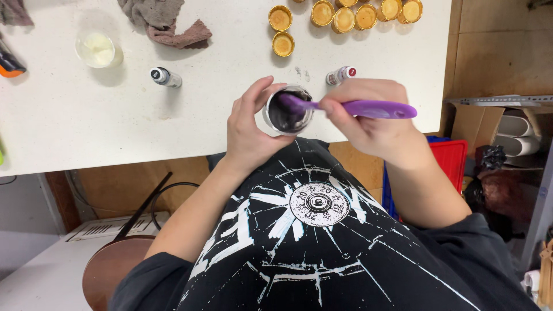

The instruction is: The person stirs a dark viscous substance in a small container using a purple plastic spoon. They add a small amount of liquid from a silver bottle and continue stirring to blend the contents.

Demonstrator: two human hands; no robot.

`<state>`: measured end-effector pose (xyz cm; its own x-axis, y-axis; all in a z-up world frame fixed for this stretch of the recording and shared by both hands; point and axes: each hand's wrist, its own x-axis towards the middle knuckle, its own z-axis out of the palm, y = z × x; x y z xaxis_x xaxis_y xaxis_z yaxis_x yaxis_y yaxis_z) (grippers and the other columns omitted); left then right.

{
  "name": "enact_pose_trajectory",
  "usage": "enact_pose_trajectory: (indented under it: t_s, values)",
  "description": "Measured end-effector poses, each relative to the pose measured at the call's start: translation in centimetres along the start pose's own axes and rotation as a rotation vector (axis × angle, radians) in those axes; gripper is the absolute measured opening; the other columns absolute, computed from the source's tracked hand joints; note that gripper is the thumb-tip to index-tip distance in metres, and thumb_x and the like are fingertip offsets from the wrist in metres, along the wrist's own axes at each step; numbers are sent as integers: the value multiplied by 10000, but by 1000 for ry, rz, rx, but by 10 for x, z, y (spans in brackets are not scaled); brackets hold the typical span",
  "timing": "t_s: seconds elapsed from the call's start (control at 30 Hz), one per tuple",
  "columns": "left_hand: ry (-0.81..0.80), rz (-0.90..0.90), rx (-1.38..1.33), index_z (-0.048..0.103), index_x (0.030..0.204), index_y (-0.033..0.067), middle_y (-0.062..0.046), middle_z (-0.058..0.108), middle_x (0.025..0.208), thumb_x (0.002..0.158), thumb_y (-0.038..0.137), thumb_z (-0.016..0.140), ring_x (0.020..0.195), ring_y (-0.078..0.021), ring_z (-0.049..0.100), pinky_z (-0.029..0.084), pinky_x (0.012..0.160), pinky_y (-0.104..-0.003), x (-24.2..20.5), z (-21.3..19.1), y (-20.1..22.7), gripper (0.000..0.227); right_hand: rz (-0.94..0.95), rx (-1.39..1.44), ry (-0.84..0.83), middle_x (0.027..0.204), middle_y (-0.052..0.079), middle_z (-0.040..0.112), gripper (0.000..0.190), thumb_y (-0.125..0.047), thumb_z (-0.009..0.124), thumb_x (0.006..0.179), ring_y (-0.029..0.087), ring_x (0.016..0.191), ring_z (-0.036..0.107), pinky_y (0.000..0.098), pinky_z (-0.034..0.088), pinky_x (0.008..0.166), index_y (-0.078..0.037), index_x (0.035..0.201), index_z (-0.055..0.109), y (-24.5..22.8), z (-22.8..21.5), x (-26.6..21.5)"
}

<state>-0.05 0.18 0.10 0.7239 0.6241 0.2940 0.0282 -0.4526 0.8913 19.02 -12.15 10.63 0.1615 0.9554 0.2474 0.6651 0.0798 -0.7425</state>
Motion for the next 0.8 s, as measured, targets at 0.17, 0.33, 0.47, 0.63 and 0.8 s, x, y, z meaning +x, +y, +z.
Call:
enact_pose_trajectory:
  t_s: [0.17,0.33,0.47,0.63,0.8]
  values:
    - [5,10,-35,420,1467,85,-81,691,1347,718,142,967,1290,-236,663,496,1130,-345,1,0,-1,930,7,114,-36,751,72,651,99,-18,653,1045,148,618,611,245,446,519,5,951,674,1,2,3]
    - [3,8,-3,420,1462,80,-79,698,1343,712,157,959,1271,-238,661,470,1109,-353,1,-1,-3,926,25,63,-17,789,71,675,95,-34,641,1070,128,642,631,253,468,578,14,995,675,8,4,0]
    - [1,-3,10,432,1457,90,-67,705,1337,713,186,962,1258,-246,658,454,1108,-346,-2,3,-4,918,-18,58,-40,763,80,656,95,-27,665,1044,138,630,615,264,452,564,15,959,670,7,2,-3]
    - [27,5,17,427,1460,95,-56,703,1339,734,198,974,1257,-239,663,441,1116,-352,-2,1,-6,915,-8,-15,-69,725,89,627,105,-7,673,1013,184,598,598,308,438,558,14,911,670,2,3,6]
    - [7,5,40,417,1453,76,-63,701,1340,687,152,958,1256,-235,667,424,1093,-372,0,-2,-7,941,-104,-93,-68,787,98,655,57,-10,714,978,237,642,622,346,462,583,-12,925,692,-1,-8,6]
